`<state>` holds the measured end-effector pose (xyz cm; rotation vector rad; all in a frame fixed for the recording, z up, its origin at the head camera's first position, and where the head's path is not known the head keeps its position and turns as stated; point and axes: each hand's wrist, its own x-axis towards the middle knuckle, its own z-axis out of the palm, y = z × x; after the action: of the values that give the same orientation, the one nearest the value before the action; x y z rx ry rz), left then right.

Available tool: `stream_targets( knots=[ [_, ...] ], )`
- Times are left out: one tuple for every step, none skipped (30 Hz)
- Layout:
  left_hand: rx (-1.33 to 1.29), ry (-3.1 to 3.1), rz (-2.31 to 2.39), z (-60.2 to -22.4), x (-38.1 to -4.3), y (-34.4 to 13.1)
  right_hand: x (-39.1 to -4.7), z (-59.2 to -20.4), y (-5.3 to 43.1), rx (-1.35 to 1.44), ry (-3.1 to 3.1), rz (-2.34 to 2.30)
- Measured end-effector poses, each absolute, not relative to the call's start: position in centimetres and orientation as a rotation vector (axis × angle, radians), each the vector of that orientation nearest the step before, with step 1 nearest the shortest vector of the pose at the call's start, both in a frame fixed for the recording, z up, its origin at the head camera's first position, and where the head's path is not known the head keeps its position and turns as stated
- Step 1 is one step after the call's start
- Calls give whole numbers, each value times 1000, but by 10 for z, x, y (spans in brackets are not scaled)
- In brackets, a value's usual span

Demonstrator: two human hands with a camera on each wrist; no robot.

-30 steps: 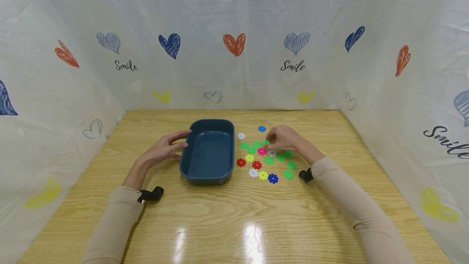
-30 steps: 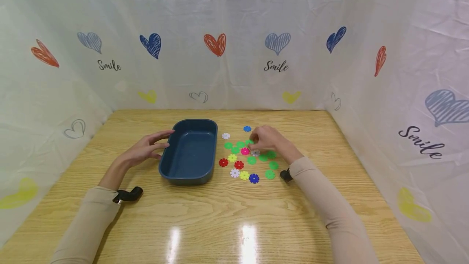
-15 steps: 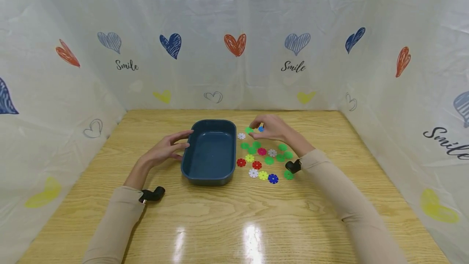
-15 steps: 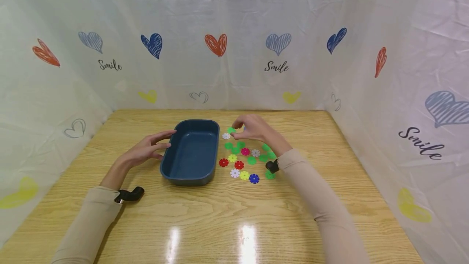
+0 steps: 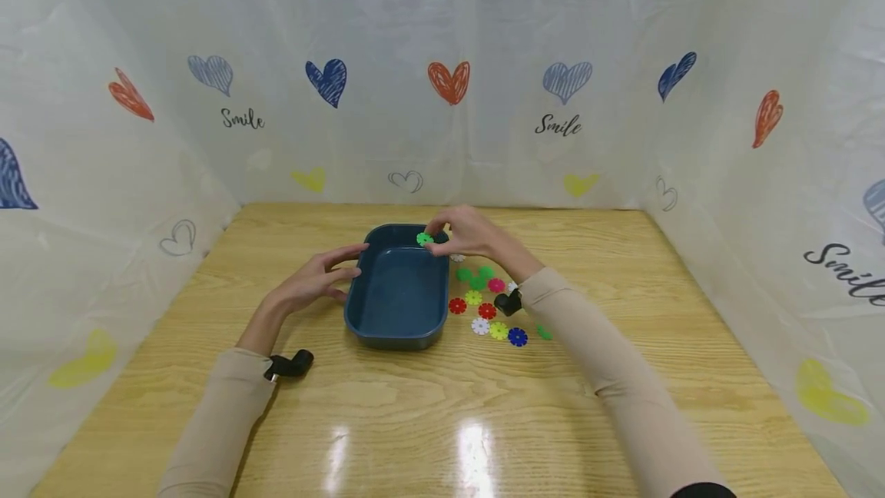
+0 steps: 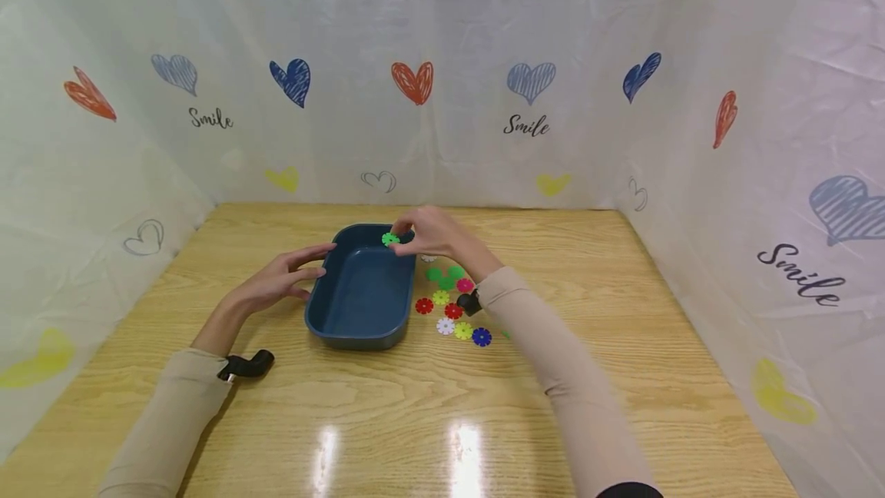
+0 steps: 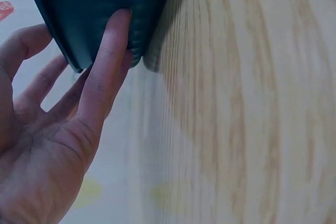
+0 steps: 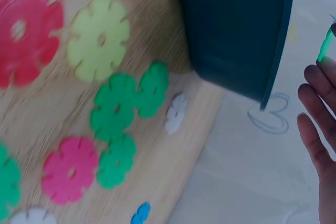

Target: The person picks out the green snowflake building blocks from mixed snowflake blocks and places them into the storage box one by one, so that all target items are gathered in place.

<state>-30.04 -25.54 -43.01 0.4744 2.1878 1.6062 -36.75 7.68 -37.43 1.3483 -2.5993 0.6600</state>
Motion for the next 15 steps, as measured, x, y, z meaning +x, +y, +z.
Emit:
stream_targets(
  knots=[
    [471, 2188, 1605, -430, -300, -255, -368, -375, 73, 1352, -2602, 648],
    [470, 2189, 1604, -429, -300, -254, -369, -376, 69, 1359, -2604, 641],
    [469, 2189, 1601, -429, -300, -254, -370, -377, 65, 1369, -2603, 627],
    [473, 2189, 1599, -429, -300, -253, -371, -377, 61, 1383, -2600, 625],
    [475, 2189, 1598, -428, -300, -253, -372, -378, 58, 1395, -2599, 627],
    [473, 2188, 1598, -428, -300, -252, -373, -379, 55, 1407, -2598, 636],
    [467, 2186, 1600, -428, -300, -252, -374, -380, 53, 1414, -2598, 644],
    [470, 2187, 1598, -428, -299, -251, -375, -382, 50, 1416, -2601, 654],
    [481, 2187, 1595, -427, -299, -251, -376, -382, 48, 1414, -2608, 659],
    [484, 2187, 1595, -427, -299, -251, -377, -383, 46, 1415, -2615, 665],
    [484, 2189, 1593, -427, -299, -250, -378, -384, 44, 1412, -2625, 663],
    [485, 2190, 1593, -427, -298, -250, -379, -385, 42, 1411, -2636, 663],
    [494, 2190, 1592, -426, -298, -250, -379, -386, 40, 1413, -2645, 666],
    [500, 2190, 1592, -426, -298, -250, -380, -387, 38, 1416, -2653, 671],
    [499, 2188, 1592, -426, -298, -249, -381, -388, 37, 1420, -2657, 676]
  ],
)
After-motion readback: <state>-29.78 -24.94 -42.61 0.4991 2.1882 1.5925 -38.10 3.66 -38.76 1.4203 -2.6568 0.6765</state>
